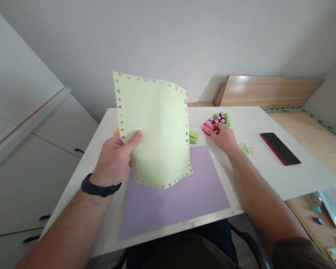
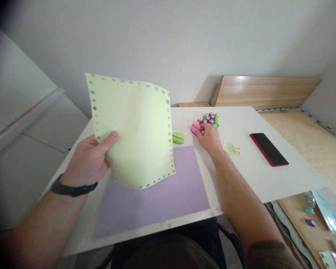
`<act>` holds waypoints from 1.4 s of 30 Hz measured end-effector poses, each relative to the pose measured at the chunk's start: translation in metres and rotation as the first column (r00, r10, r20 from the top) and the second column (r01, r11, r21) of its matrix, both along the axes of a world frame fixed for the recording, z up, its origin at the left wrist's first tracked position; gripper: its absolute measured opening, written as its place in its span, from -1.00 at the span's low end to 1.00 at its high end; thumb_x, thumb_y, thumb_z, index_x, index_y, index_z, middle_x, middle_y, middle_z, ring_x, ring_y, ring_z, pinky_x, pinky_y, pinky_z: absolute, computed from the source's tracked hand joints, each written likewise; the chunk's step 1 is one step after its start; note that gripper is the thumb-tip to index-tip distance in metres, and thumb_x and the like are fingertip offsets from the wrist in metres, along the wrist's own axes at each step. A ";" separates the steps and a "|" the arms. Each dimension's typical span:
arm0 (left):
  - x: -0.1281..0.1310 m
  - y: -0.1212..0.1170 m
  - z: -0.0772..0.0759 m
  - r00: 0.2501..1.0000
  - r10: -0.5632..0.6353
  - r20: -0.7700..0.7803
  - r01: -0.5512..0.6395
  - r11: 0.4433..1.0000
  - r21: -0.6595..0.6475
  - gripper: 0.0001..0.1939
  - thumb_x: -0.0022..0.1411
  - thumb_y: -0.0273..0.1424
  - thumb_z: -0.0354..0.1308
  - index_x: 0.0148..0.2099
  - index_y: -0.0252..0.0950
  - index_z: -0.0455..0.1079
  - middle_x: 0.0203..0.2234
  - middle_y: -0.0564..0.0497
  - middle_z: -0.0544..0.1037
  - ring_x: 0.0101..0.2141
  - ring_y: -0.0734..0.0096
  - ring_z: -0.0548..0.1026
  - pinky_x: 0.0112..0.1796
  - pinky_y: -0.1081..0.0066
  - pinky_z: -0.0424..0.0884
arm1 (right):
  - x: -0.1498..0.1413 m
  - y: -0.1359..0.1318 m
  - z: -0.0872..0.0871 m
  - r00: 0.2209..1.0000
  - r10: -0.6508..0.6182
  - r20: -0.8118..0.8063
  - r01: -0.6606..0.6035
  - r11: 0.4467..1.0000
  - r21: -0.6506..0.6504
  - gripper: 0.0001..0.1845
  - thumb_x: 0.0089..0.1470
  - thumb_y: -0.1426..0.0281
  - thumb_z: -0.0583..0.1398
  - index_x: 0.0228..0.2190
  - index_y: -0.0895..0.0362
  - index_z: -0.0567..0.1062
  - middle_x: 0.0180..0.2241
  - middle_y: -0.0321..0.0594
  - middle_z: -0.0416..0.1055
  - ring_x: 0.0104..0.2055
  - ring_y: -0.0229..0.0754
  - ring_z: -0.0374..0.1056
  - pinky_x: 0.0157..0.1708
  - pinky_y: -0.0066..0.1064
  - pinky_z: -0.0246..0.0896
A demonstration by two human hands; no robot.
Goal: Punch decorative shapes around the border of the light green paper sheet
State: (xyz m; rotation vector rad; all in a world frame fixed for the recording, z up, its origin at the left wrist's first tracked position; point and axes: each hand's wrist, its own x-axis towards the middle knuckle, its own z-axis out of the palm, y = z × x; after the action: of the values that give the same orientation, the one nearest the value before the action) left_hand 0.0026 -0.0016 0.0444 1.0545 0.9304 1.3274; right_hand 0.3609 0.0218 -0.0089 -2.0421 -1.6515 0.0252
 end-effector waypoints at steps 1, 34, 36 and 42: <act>0.000 0.000 0.000 1.000 0.000 0.002 0.000 1.000 -0.001 -0.60 0.19 -0.26 0.40 0.05 -0.29 0.56 0.09 -0.12 0.59 0.03 0.07 0.59 -0.01 0.23 0.58 | 0.003 0.002 -0.002 1.000 -0.018 0.010 0.018 1.000 0.002 -0.65 0.19 0.11 0.21 -0.15 0.10 0.54 -0.25 -0.09 0.56 -0.25 -0.02 0.40 -0.19 -0.22 0.23; -0.004 0.002 -0.003 1.000 -0.006 0.017 0.006 1.000 0.005 -0.57 0.18 -0.23 0.40 0.07 -0.25 0.56 0.09 -0.11 0.59 0.05 0.05 0.58 0.03 0.21 0.57 | 0.038 0.058 -0.025 0.959 -0.253 -0.124 0.239 0.964 -0.117 0.58 -0.31 -0.25 0.35 0.39 0.44 -0.18 0.37 0.43 -0.13 0.41 0.39 -0.13 0.37 -0.01 -0.19; -0.004 0.003 -0.004 1.000 -0.013 0.019 0.013 1.000 0.007 -0.57 0.19 -0.23 0.40 0.08 -0.26 0.55 0.10 -0.12 0.58 0.03 0.05 0.58 0.01 0.22 0.58 | 0.036 0.061 -0.024 0.958 -0.261 -0.118 0.246 0.961 -0.124 0.59 -0.30 -0.25 0.34 0.38 0.49 -0.19 0.37 0.46 -0.15 0.43 0.39 -0.18 0.39 -0.02 -0.25; -0.003 0.005 -0.004 1.000 0.024 0.015 -0.025 1.000 0.018 -0.54 0.16 -0.22 0.41 0.06 -0.30 0.55 0.02 -0.12 0.63 0.01 0.05 0.59 -0.01 0.19 0.59 | 0.013 0.046 -0.008 0.967 -0.252 -0.035 0.254 0.965 0.063 0.34 -0.17 -0.09 0.36 0.36 0.41 -0.06 0.40 0.44 -0.21 0.46 0.41 -0.35 0.38 0.16 -0.32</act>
State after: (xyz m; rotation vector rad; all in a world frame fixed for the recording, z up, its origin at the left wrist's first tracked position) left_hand -0.0005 0.0031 0.0404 1.0486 0.9246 1.3645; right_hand 0.3736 0.0674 -0.0172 -2.1755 -1.3463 -0.0898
